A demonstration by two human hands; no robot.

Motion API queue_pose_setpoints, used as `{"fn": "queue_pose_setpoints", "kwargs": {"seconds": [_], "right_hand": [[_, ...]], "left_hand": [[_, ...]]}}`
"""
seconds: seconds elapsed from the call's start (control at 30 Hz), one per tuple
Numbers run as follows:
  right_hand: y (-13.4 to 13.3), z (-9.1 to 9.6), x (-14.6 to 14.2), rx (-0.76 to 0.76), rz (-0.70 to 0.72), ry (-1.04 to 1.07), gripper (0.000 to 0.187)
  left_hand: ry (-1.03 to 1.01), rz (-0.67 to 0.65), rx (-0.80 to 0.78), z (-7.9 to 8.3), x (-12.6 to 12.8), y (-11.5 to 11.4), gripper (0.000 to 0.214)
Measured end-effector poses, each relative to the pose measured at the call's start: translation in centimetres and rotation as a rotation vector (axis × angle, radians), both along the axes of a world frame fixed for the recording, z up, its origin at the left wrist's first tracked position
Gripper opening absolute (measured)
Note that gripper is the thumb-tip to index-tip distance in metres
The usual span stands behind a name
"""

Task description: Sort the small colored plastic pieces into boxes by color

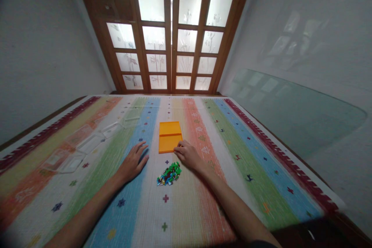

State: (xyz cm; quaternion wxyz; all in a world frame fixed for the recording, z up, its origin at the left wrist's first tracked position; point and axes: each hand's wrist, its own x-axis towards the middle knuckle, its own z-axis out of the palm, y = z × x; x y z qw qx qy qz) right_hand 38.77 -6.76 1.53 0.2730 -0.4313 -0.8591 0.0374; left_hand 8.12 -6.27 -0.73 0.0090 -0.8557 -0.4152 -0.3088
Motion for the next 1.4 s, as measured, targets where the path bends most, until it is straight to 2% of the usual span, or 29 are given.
{"fn": "queue_pose_setpoints", "kwargs": {"seconds": [0.17, 0.33, 0.57, 0.7, 0.8, 0.97, 1.13, 1.27, 1.4], "right_hand": [[0.2, -0.7, -0.4, -0.002, -0.007, 0.051, 0.018], [0.7, -1.4, -1.2, 0.002, -0.067, 0.096, 0.018], [0.3, -0.8, -0.5, -0.03, -0.012, 0.062, 0.019], [0.1, -0.9, -0.3, -0.026, -0.025, 0.074, 0.018], [0.2, -1.2, -0.5, -0.016, -0.047, 0.085, 0.017], [0.2, -1.4, -0.8, -0.021, -0.068, 0.06, 0.019], [0.0, -1.3, -1.0, -0.019, -0.102, 0.073, 0.016], [-0.2, -1.2, -1.1, -0.013, -0.114, 0.075, 0.014], [-0.3, -1.2, -1.1, -0.006, -0.119, 0.071, 0.012]], "left_hand": [[0.045, -0.023, -0.011, 0.8, -0.1, 1.0, 0.033], [0.102, -0.001, -0.015, 2.4, -1.0, 4.0, 0.034], [0.234, 0.247, -0.105, 4.3, -2.6, 9.4, 0.038], [0.249, 0.337, -0.134, 4.3, -3.2, 11.9, 0.043], [0.265, 0.373, -0.164, 4.1, -3.5, 12.9, 0.04], [0.262, 0.35, -0.189, 3.8, -3.8, 12.9, 0.034], [0.23, 0.271, -0.195, 3.8, -4.3, 12.2, 0.031], [0.203, 0.174, -0.202, 3.7, -4.2, 10.9, 0.026], [0.159, 0.068, -0.207, 3.2, -3.7, 8.6, 0.025]]}}
